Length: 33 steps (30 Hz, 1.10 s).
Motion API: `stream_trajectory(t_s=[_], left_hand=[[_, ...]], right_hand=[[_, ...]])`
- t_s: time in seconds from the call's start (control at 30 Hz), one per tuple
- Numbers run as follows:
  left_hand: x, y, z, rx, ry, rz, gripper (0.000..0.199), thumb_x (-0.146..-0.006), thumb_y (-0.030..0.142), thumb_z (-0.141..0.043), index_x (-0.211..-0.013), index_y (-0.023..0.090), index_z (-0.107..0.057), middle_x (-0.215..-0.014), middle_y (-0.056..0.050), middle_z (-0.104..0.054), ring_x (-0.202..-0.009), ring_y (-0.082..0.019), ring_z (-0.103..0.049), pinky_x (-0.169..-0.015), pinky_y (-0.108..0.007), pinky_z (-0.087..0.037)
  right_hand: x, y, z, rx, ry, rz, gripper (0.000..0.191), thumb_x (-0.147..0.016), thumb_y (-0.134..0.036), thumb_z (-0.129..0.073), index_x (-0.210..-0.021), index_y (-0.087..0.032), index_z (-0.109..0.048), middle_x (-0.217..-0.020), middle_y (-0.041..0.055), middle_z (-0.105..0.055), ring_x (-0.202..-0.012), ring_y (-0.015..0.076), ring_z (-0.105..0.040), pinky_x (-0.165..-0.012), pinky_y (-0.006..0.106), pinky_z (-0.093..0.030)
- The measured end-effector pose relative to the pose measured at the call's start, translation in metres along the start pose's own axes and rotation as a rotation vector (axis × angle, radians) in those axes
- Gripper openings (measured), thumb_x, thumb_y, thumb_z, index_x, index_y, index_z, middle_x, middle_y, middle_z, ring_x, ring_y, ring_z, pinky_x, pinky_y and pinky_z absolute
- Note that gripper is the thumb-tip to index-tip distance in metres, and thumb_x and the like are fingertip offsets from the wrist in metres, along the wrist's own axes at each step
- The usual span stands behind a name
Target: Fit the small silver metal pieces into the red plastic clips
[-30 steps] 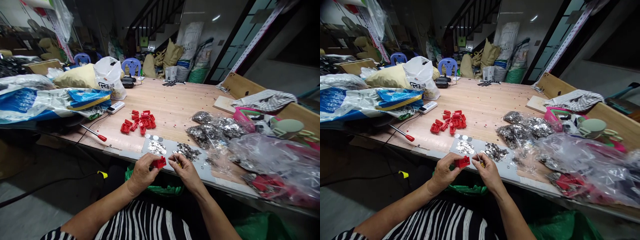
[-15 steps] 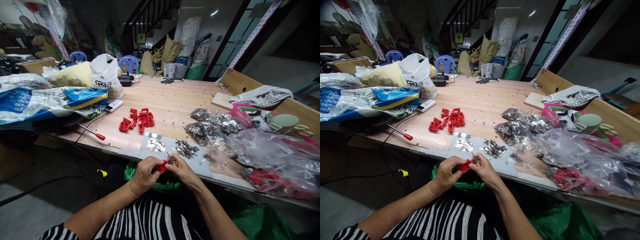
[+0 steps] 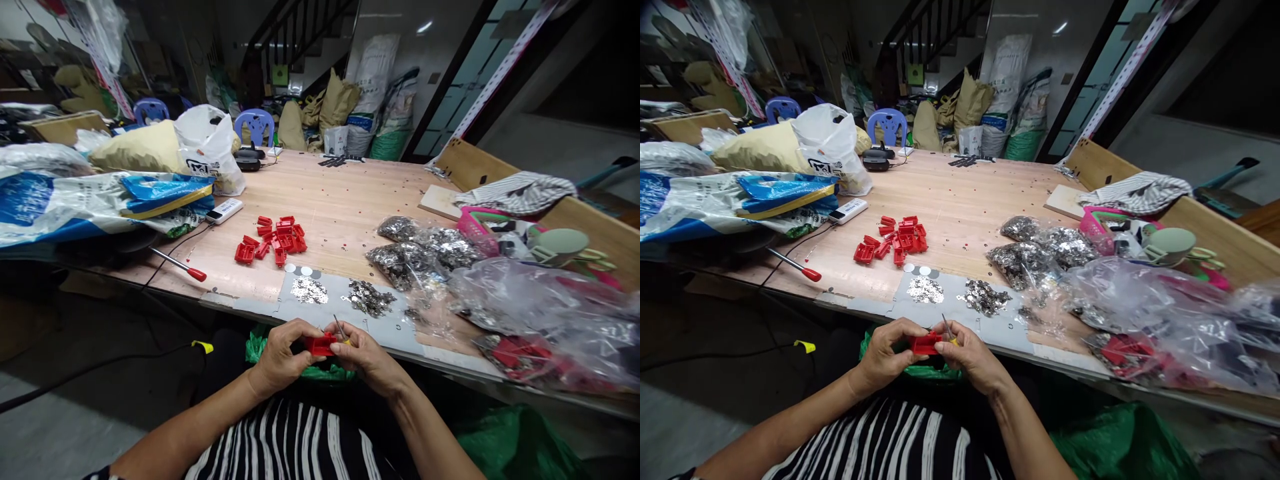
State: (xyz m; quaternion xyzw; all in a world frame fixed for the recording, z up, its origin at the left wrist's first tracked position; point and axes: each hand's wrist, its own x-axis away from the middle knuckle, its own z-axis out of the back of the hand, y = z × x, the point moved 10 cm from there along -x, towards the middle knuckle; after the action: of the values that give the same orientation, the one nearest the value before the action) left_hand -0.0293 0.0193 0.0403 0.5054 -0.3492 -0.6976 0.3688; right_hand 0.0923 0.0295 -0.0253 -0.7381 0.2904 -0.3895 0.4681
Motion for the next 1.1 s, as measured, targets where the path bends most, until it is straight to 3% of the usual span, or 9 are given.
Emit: stream_trajectory(t_s=[0.13,0.27,0.33,0.43,0.57,0.7,0.9,1.1], left_hand=[[0.005,-0.010,0.004,0.113,0.010,-0.017,0.025,-0.069,0.020,-0.077,-0.092,0.016,-0.066,-0.088,-0.007,-0.071,-0.082,-0.018,-0.067,-0.076,-0.028,-0.053],[0.011,-0.042,0.012,0.237,0.108,0.207,0.027,-0.068,0.023,-0.078,-0.090,0.015,-0.065,-0.086,-0.006,-0.070,-0.079,-0.018,-0.067,-0.073,-0.027,-0.054],[0.015,-0.057,0.017,0.306,0.176,0.317,0.030,-0.068,0.024,-0.078,-0.092,0.016,-0.064,-0.087,-0.005,-0.070,-0.081,-0.018,-0.068,-0.077,-0.028,-0.054],[0.018,-0.070,0.025,0.341,0.240,0.414,0.033,-0.067,0.025,-0.078,-0.095,0.017,-0.062,-0.090,-0.004,-0.071,-0.084,-0.018,-0.068,-0.081,-0.030,-0.053],[0.016,-0.075,0.040,0.268,0.270,0.419,0.034,-0.068,0.026,-0.078,-0.096,0.016,-0.062,-0.092,-0.005,-0.071,-0.085,-0.019,-0.068,-0.082,-0.031,-0.053],[0.016,-0.077,0.048,0.257,0.291,0.409,0.034,-0.069,0.026,-0.076,-0.098,0.016,-0.062,-0.094,-0.006,-0.071,-0.088,-0.020,-0.068,-0.085,-0.032,-0.052],[0.015,-0.078,0.048,0.381,0.320,0.436,0.033,-0.069,0.022,-0.077,-0.097,0.017,-0.060,-0.092,-0.003,-0.070,-0.087,-0.017,-0.067,-0.085,-0.030,-0.052],[0.011,-0.080,0.041,0.633,0.337,0.465,0.032,-0.072,0.021,-0.074,-0.099,0.018,-0.056,-0.093,-0.002,-0.065,-0.085,-0.016,-0.065,-0.080,-0.032,-0.054]], right_hand=[[-0.002,0.002,-0.005,-0.049,-0.008,-0.027,0.046,-0.067,-0.044,-0.077,-0.097,-0.020,-0.053,-0.065,-0.0073,-0.044,-0.048,0.0040,-0.027,-0.043,0.019,-0.018],[-0.012,-0.009,-0.004,0.113,-0.010,0.012,0.043,-0.073,-0.048,-0.071,-0.101,-0.019,-0.054,-0.069,-0.0051,-0.050,-0.049,0.0046,-0.035,-0.045,0.019,-0.024],[-0.022,-0.022,0.005,0.297,0.070,0.078,0.040,-0.077,-0.048,-0.065,-0.102,-0.018,-0.056,-0.079,-0.0007,-0.057,-0.053,0.0070,-0.042,-0.049,0.021,-0.033],[-0.035,-0.047,0.020,0.680,0.265,0.219,0.025,-0.083,-0.040,-0.058,-0.095,-0.019,-0.062,-0.092,0.0039,-0.065,-0.075,0.0152,-0.057,-0.068,0.028,-0.044],[-0.053,-0.059,0.011,1.141,0.360,0.295,0.013,-0.086,-0.024,-0.052,-0.092,-0.021,-0.063,-0.092,0.0039,-0.067,-0.086,0.0187,-0.060,-0.078,0.030,-0.043],[-0.068,-0.058,0.002,1.387,0.406,0.283,0.013,-0.088,-0.022,-0.051,-0.097,-0.021,-0.061,-0.099,0.0048,-0.066,-0.090,0.0186,-0.061,-0.075,0.027,-0.042],[-0.077,-0.057,0.000,1.461,0.409,0.221,0.006,-0.087,-0.022,-0.053,-0.090,-0.022,-0.059,-0.096,0.0040,-0.066,-0.085,0.0179,-0.060,-0.069,0.026,-0.040],[-0.069,-0.061,0.002,1.345,0.394,0.287,0.009,-0.087,-0.019,-0.046,-0.090,-0.021,-0.054,-0.085,0.0028,-0.064,-0.077,0.0174,-0.059,-0.067,0.027,-0.038]])
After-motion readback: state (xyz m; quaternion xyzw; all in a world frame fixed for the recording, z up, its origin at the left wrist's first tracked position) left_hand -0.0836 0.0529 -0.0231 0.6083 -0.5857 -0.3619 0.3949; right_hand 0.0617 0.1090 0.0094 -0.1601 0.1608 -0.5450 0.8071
